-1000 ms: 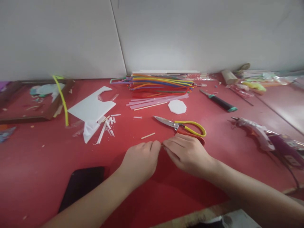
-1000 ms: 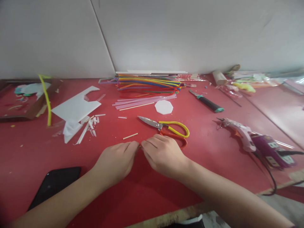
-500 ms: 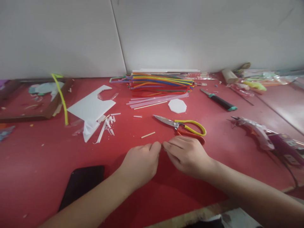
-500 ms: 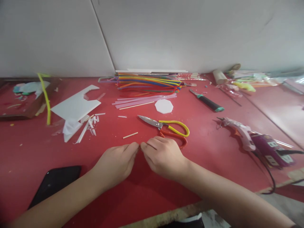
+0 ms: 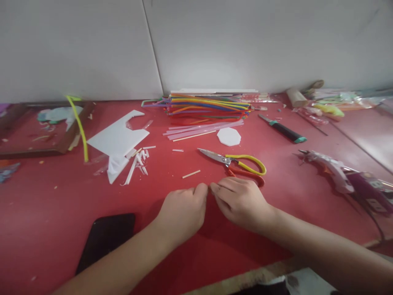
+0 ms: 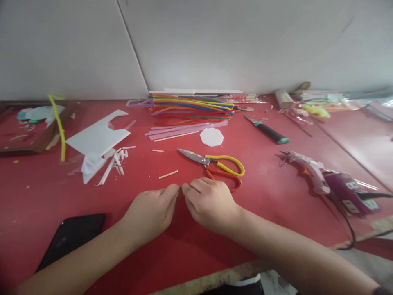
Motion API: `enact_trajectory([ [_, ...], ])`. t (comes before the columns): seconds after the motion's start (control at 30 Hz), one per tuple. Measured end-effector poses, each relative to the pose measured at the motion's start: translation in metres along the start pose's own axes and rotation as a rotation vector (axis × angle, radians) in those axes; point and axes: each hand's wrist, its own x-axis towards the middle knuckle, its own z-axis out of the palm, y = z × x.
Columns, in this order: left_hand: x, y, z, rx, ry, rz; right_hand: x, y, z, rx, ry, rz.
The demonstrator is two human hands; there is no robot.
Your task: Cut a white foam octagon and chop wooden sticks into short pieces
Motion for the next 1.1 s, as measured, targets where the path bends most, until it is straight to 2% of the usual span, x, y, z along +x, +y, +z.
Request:
enact_trajectory([
  [0.2, -0.002, -0.008, 0.002, -0.009, 0.092, 0.095, 0.001, 0.005, -0.001, -0.056, 0.023, -0.129],
  [0.37, -0.003, -0.013, 0.004, 0.017, 0.202, 0.194, 0.002, 0.010, -0.007, -0.043, -0.059, -0.186],
  [0.5, -0.001, -0.017, 0.006, -0.065, 0.245, 0.262, 0.004, 0.016, -0.014, 0.075, -0.110, -0.207],
  [0.63, 0.000, -0.017, 0.004, -0.253, 0.287, 0.221, 0.005, 0.021, -0.016, 0.250, -0.037, -0.174],
  [0.87, -0.001, -0.010, -0.011, -0.712, 0.158, 0.119, 0.007, 0.014, -0.013, 0.357, 0.127, -0.053],
  [1.1, -0.001, -0.010, -0.013, -0.935, 0.106, 0.108, 0.007, 0.012, -0.011, 0.390, 0.168, -0.039],
])
